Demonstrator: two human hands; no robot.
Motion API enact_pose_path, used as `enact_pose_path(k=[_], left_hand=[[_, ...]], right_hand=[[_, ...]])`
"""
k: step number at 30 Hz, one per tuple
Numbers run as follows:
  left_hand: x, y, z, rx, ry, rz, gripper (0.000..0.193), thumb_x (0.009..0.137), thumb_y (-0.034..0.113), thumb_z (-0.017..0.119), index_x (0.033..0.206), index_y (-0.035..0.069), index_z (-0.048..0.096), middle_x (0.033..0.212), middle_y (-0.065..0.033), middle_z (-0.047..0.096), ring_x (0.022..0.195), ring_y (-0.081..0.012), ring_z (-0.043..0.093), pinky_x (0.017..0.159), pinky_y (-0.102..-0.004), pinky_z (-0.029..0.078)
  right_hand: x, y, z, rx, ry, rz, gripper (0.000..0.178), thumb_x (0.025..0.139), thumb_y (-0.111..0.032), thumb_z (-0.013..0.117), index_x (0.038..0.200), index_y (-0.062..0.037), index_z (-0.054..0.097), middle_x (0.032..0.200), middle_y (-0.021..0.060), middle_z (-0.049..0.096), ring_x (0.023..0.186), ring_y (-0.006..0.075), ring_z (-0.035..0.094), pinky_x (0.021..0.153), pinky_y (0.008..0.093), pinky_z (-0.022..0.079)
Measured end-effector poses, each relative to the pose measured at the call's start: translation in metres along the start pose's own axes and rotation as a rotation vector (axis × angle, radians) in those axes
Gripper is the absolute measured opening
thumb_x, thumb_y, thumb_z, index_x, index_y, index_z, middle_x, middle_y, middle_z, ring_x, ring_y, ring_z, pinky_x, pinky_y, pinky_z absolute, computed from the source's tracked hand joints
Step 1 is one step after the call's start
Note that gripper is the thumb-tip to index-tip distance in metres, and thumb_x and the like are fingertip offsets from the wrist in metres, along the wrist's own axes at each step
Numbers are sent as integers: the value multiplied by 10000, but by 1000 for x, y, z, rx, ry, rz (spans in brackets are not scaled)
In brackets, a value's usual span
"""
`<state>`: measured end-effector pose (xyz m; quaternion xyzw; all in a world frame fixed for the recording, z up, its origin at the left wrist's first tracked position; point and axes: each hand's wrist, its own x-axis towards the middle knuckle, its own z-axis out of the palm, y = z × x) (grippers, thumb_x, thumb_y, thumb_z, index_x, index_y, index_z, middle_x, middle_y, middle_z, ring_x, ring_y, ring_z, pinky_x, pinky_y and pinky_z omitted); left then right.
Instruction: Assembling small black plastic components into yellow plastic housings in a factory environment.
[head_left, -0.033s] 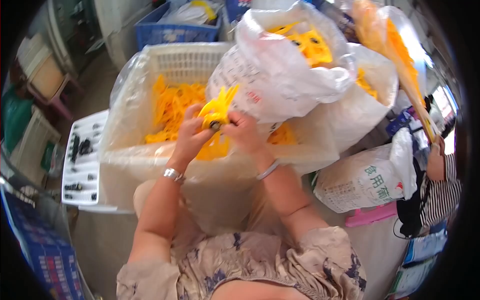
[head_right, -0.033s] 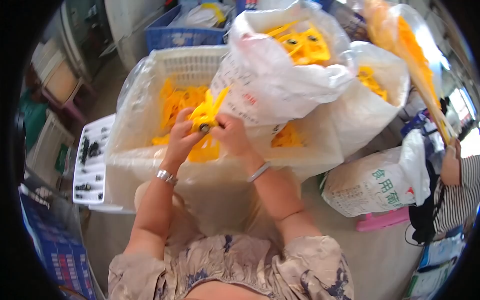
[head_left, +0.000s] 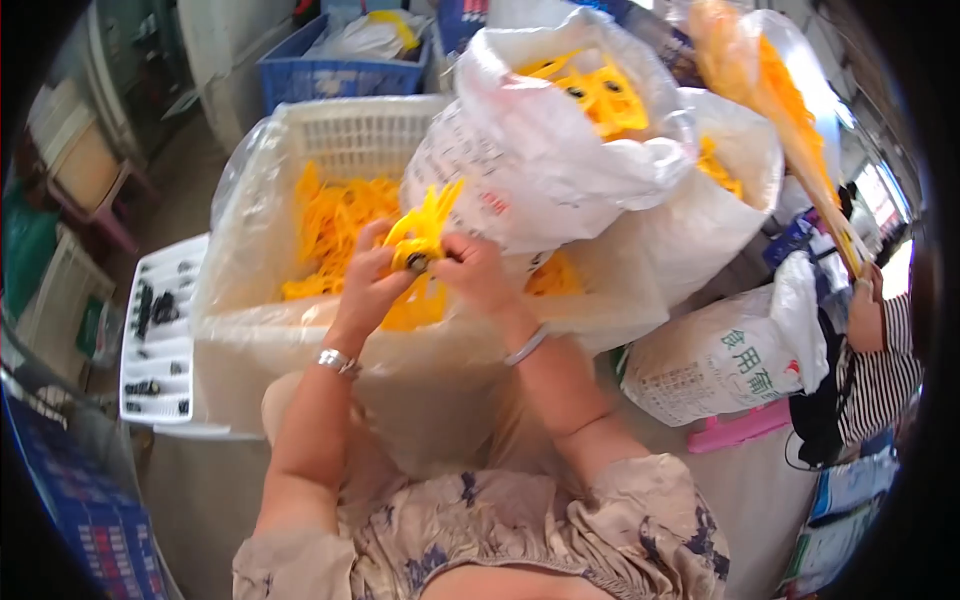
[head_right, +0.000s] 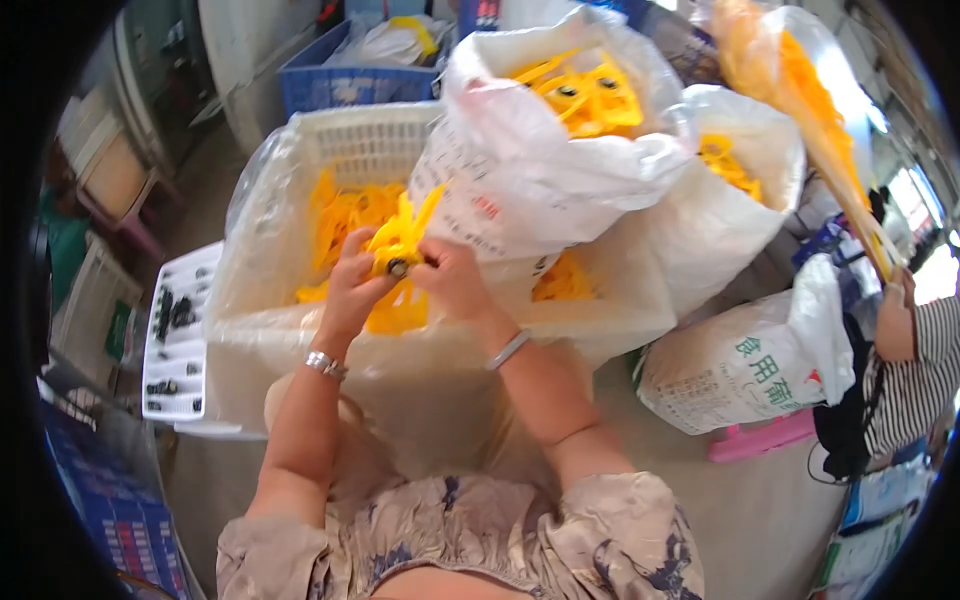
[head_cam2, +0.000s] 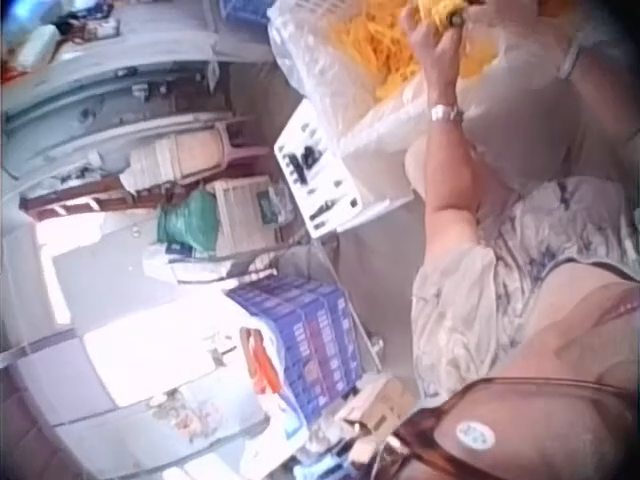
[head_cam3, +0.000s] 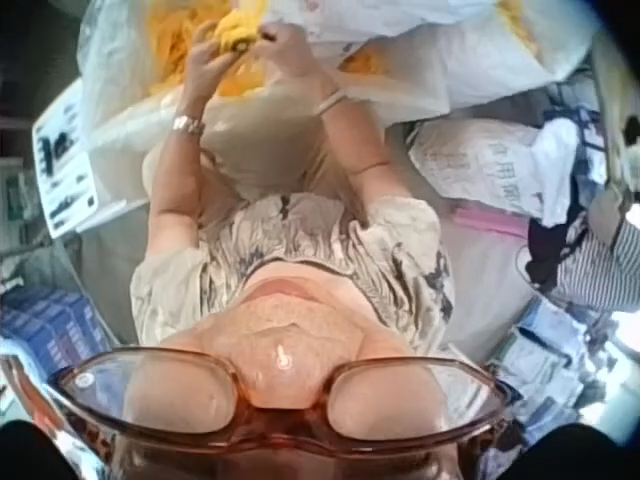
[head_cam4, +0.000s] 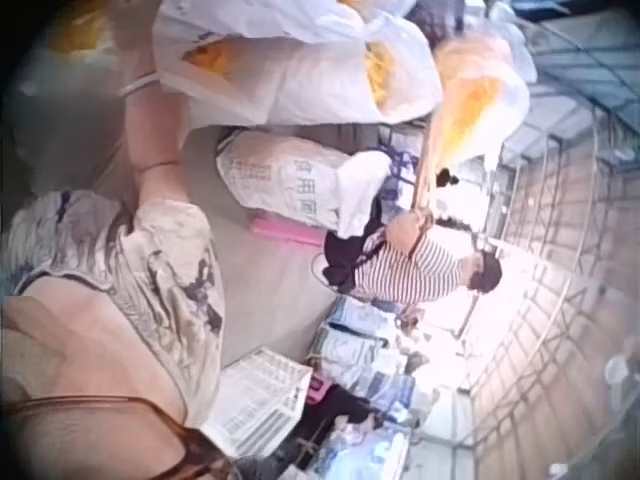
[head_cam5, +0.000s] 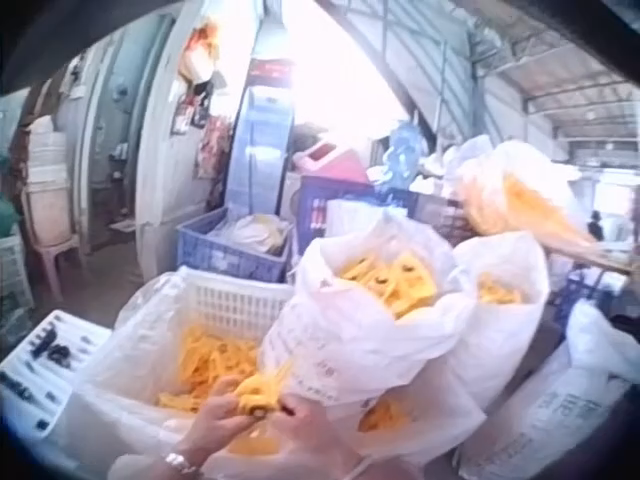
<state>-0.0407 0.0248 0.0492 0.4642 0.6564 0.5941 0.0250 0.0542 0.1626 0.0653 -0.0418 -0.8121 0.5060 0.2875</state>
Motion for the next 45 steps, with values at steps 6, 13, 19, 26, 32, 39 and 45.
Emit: enact_pose_path(k=[6, 13, 19, 26, 32, 39, 45], left_hand=[[-2, 9, 2, -200, -60, -60, 188, 671, 3, 554, 850, -38, 591, 1130, -103, 427, 1005, -181, 467, 815, -255, 390], [-4, 17, -5, -118, -70, -17, 187, 686, 4, 549, 861, -43, 596, 1166, -97, 407, 997, -171, 474, 806, -249, 397], [2, -7, -19, -697, 181, -214, 236, 711, -20, 517, 926, -10, 615, 1132, -75, 461, 993, -171, 494, 827, -266, 406], [6, -2, -19, -791, 223, -223, 337, 690, -126, 421, 913, 10, 633, 1047, -48, 489, 847, -137, 517, 745, -235, 439], [2, -8, -16, -681, 228, -256, 324, 683, -123, 443, 905, 11, 638, 1073, -41, 463, 936, -143, 503, 779, -223, 429], [3, -15, -4, -501, 401, -202, 194, 734, 30, 628, 924, 51, 662, 1170, -121, 389, 1088, -201, 429, 879, -268, 404], [-2, -5, 5, -31, 405, 71, 292, 646, 93, 730, 932, 116, 680, 1206, -129, 382, 1134, -223, 418, 896, -289, 397]], right_hand=[[-5, -5, -9, 22, -54, 60, 134, 690, -92, 577, 658, 21, 511, 540, -17, 424, 540, 34, 373, 462, 230, 331], [-5, -16, -9, -8, -46, 24, 120, 688, -81, 573, 669, 26, 523, 543, -6, 449, 537, 35, 379, 461, 235, 337], [-6, -53, -34, -55, 229, -37, 84, 719, -45, 579, 781, -2, 618, 628, -31, 529, 544, 41, 426, 482, 223, 369], [71, -116, -126, -295, 783, -529, 104, 771, -96, 609, 777, 7, 595, 575, -29, 464, 460, 40, 392, 410, 195, 303], [114, -112, -176, -666, 776, -665, 311, 790, -161, 599, 1040, 17, 555, 663, -3, 531, 473, 15, 369, 404, 175, 270], [26, -80, -33, 562, 57, 233, 373, 887, -271, 416, 1103, 23, 494, 759, 94, 576, 429, 58, 403, 343, 183, 283], [23, 4, 16, 929, 15, 676, 348, 893, -346, 397, 959, -24, 512, 677, 40, 535, 434, 86, 420, 325, 217, 276]])
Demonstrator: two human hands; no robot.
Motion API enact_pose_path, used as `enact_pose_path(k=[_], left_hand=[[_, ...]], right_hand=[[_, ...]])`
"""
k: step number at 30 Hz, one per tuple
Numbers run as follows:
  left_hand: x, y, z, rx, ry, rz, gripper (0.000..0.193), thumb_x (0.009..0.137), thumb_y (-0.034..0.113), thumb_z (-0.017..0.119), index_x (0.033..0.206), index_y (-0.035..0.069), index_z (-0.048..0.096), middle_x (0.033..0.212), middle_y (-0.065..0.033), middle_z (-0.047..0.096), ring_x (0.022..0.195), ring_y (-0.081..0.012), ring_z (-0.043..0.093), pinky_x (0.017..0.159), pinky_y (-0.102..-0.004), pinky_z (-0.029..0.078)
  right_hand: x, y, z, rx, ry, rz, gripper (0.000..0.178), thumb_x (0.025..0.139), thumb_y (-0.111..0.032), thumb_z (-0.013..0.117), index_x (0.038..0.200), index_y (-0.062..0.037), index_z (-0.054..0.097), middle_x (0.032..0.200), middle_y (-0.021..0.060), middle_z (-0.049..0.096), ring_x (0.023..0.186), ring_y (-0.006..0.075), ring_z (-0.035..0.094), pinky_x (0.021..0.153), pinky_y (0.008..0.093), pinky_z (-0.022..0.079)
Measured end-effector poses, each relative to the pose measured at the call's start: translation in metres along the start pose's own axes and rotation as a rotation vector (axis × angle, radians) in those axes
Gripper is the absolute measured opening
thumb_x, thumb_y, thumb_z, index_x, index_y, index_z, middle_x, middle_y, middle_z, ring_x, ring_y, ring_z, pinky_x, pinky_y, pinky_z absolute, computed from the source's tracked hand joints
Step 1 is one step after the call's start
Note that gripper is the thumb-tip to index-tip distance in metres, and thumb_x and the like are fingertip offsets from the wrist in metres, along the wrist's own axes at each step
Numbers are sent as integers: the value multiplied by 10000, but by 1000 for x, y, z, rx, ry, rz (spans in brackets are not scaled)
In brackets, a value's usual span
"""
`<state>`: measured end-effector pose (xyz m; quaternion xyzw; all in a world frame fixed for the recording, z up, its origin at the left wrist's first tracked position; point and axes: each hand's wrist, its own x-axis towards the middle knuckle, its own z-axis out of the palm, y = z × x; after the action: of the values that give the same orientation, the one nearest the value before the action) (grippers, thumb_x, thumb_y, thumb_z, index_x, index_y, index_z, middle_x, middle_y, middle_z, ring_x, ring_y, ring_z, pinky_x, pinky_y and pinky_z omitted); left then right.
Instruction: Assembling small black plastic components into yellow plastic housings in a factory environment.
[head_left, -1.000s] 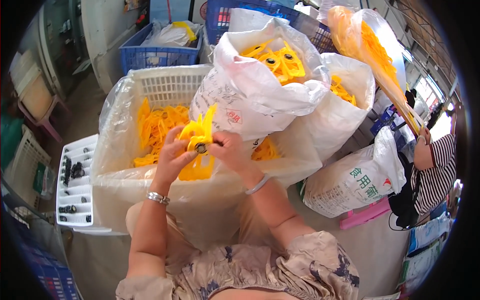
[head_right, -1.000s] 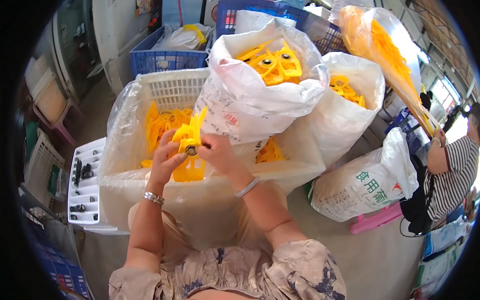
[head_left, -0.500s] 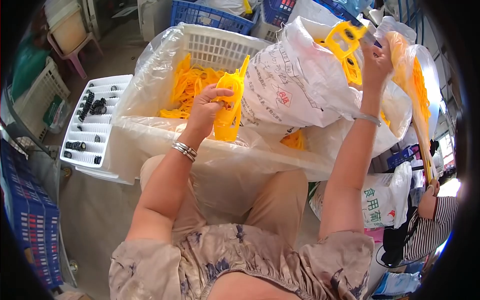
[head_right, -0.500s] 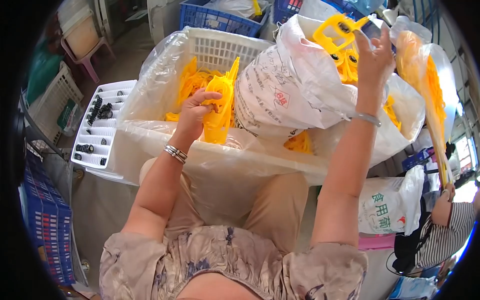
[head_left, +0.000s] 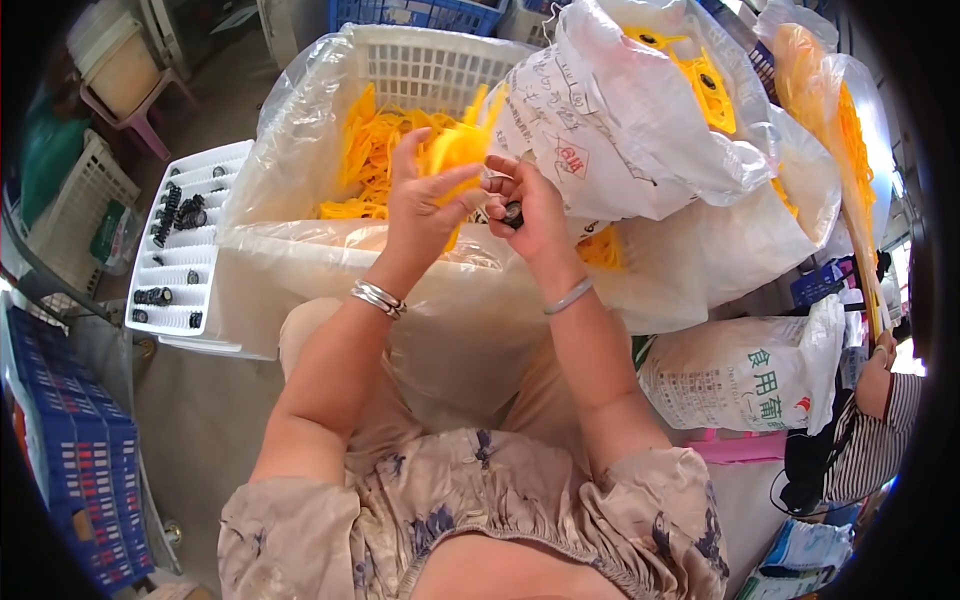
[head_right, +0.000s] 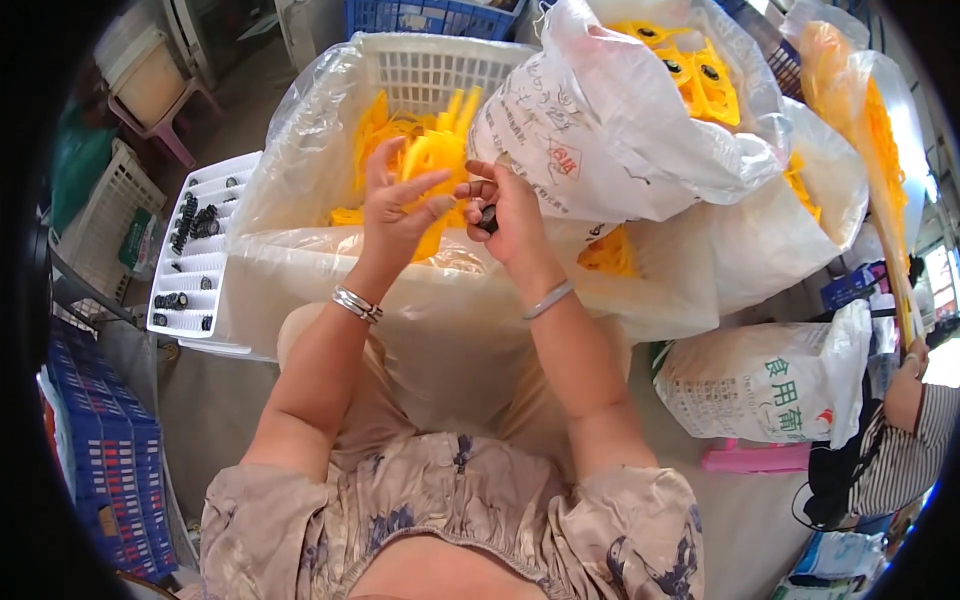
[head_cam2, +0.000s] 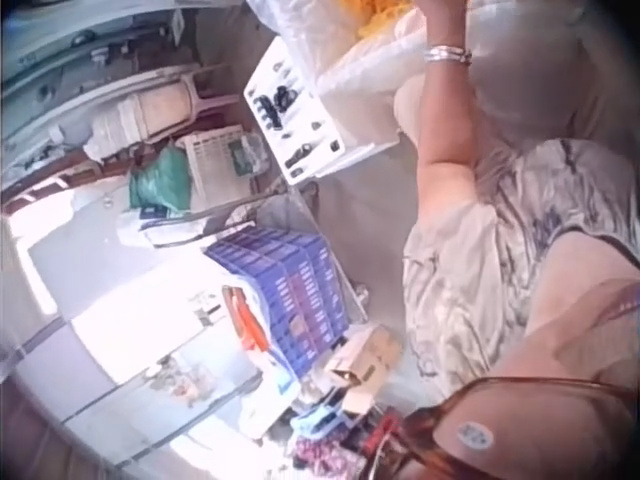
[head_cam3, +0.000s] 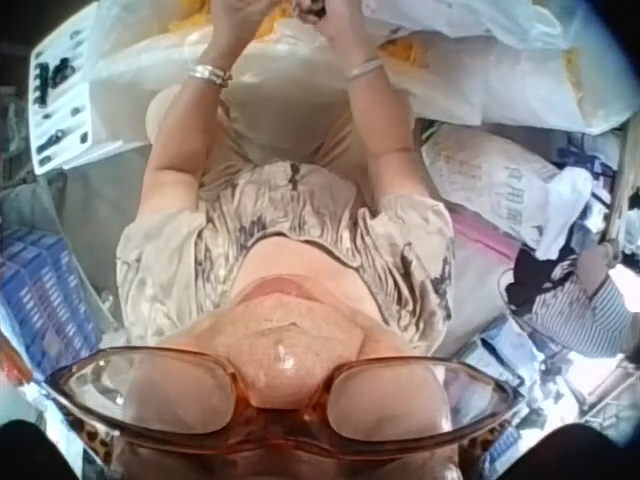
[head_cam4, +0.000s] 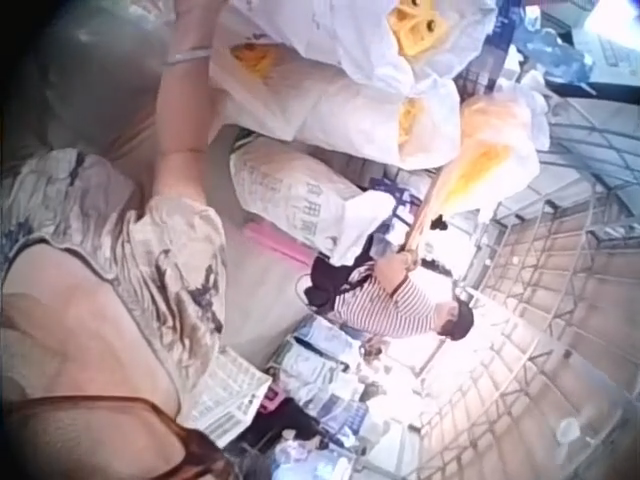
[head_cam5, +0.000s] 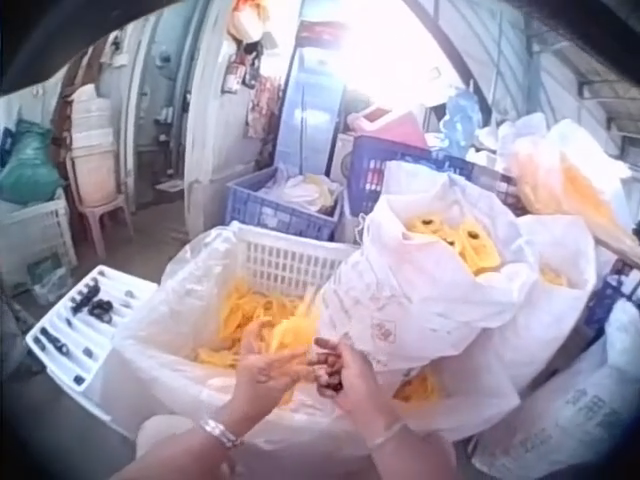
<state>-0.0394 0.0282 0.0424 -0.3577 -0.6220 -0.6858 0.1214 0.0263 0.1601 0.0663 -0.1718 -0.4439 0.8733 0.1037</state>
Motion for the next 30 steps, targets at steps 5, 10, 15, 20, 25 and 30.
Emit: enact_pose_path(k=[5, 10, 15, 20, 25, 30], left_hand=[[-6, 13, 4, 379, -236, 155, 418, 560, 144, 766, 966, 171, 673, 1315, -171, 304, 1158, -304, 414, 903, -359, 397], [-3, 15, 8, 547, -364, 189, 401, 528, 197, 752, 920, 169, 676, 1302, -187, 334, 1136, -312, 430, 882, -363, 410], [-2, 11, 6, 576, -466, 161, 302, 587, 150, 716, 884, 129, 666, 1266, -191, 379, 1098, -308, 464, 859, -354, 418], [2, 0, 0, 473, -431, 157, 229, 650, 83, 671, 879, 76, 662, 1256, -170, 389, 1099, -295, 467, 861, -347, 413], [0, -2, 6, 398, -369, 194, 166, 678, 159, 663, 823, 79, 672, 1199, -194, 432, 957, -324, 536, 795, -370, 445], [3, 10, 2, 435, -431, 162, 218, 659, 119, 684, 872, 78, 672, 1208, -182, 435, 1096, -296, 471, 870, -346, 410]], right_hand=[[15, 19, -10, -66, -38, -25, 331, 911, -334, 355, 1031, -72, 519, 779, 31, 576, 477, 86, 455, 338, 207, 292], [23, 34, -7, -126, -10, -274, 344, 909, -374, 376, 896, -59, 516, 698, 15, 524, 499, 68, 472, 337, 230, 313], [8, 24, -6, -100, -34, -163, 339, 910, -361, 387, 965, -49, 508, 748, 39, 551, 496, 99, 513, 334, 234, 356], [8, 19, -6, -124, -69, -86, 334, 907, -356, 408, 978, -48, 515, 736, 40, 555, 453, 113, 500, 318, 235, 347], [19, 38, -12, -19, -84, -127, 310, 907, -336, 420, 978, -52, 523, 685, 36, 546, 444, 82, 480, 337, 207, 363], [24, 32, -12, -37, 109, -222, 286, 900, -309, 442, 878, -29, 492, 685, 54, 508, 395, 100, 449, 296, 221, 313]])
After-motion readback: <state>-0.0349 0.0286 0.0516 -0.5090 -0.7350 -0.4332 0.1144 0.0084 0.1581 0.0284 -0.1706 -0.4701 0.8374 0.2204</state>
